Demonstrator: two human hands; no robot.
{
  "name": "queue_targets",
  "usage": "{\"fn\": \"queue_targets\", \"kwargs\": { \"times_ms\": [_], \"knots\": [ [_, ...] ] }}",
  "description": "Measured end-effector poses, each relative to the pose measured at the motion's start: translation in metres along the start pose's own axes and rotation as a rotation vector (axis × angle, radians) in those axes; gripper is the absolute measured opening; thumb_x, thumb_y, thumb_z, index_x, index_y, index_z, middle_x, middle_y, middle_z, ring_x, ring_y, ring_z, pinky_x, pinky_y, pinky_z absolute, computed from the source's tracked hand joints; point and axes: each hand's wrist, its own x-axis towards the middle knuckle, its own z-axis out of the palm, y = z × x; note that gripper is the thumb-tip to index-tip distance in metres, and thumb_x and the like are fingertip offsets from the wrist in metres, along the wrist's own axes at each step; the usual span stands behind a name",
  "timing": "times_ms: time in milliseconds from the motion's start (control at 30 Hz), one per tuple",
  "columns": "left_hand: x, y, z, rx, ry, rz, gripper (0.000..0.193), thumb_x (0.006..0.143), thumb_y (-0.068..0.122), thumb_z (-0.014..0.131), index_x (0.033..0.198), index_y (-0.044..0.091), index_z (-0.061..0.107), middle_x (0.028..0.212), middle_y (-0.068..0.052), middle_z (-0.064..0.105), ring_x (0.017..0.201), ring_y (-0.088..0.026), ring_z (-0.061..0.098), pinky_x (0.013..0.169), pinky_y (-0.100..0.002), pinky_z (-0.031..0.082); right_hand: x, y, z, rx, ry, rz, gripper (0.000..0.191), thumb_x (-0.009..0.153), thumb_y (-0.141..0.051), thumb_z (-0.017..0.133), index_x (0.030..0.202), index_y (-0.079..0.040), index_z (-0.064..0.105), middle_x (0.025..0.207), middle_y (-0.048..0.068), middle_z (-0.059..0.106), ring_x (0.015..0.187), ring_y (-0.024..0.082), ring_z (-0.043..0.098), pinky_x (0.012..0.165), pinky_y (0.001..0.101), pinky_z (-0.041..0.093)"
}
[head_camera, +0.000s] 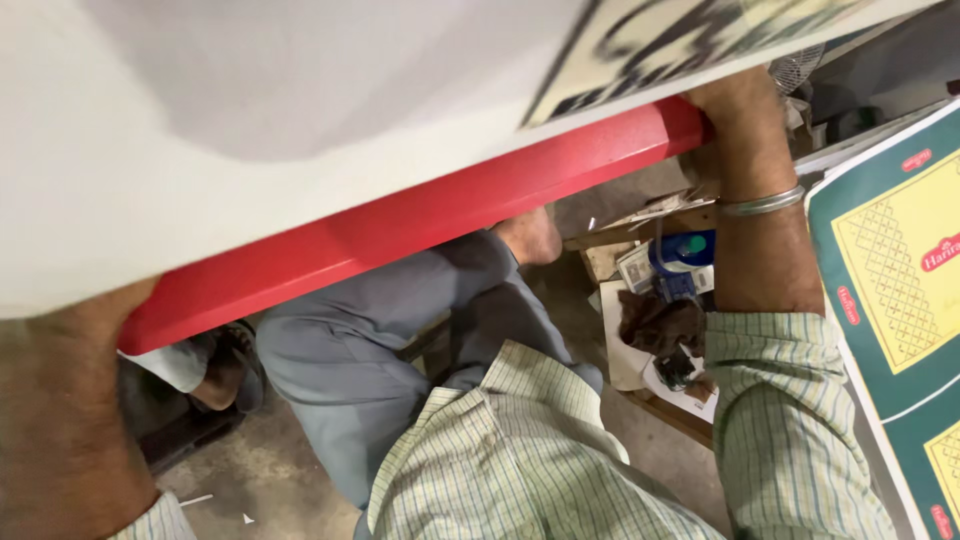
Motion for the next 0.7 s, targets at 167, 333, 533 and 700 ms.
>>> {"fn": "queue_targets", "kwargs": {
  "times_ms": [167,333,533,700],
  "knots": [
    [-0.016,0.036,-0.026,0.035,0.038,0.094,0.031,0.096,0.028,0.073,0.114,0.003,0.072,0.118,-0.019,0.072,0.112,-0.035,0.069,0.096,-0.047,0.056,-0.007,-0.032,-0.028,0.163,-0.012,0.217,0.032,0.102,-0.009,0.065,0.13,0.004,0.067,0.125,0.028,0.068,0.121,0.044,0.064,0.105,0.0478,0.051],
    [-0.075,0.132,-0.022,-0.497,0.031,0.258,0.042,0.092,0.035,0.074,0.115,0.0,0.073,0.112,-0.014,0.073,0.104,-0.031,0.069,0.091,-0.046,0.055,-0.058,-0.123,-0.094,0.194,0.198,0.495,0.039,0.11,-0.012,0.068,0.146,0.0,0.062,0.154,0.024,0.056,0.15,0.04,0.047,0.124,0.0548,0.036],
    [-0.081,0.173,0.109,-0.979,-0.221,0.007,0.039,0.092,0.03,0.076,0.118,0.003,0.072,0.118,-0.018,0.073,0.108,-0.036,0.069,0.093,-0.043,0.055,-0.15,-0.173,-0.156,-0.205,0.027,0.734,0.059,0.092,-0.018,0.084,0.141,0.005,0.062,0.154,0.031,0.05,0.15,0.049,0.041,0.125,0.0595,0.027],
    [-0.062,0.154,0.229,-0.837,-0.214,-0.16,0.031,0.096,0.028,0.072,0.116,0.004,0.072,0.11,-0.016,0.075,0.103,-0.035,0.071,0.089,-0.046,0.055,-0.232,-0.161,-0.181,-0.199,-0.053,0.88,0.043,0.092,-0.014,0.085,0.128,0.001,0.068,0.138,0.021,0.066,0.128,0.04,0.061,0.113,0.0476,0.048]
  ]
}}
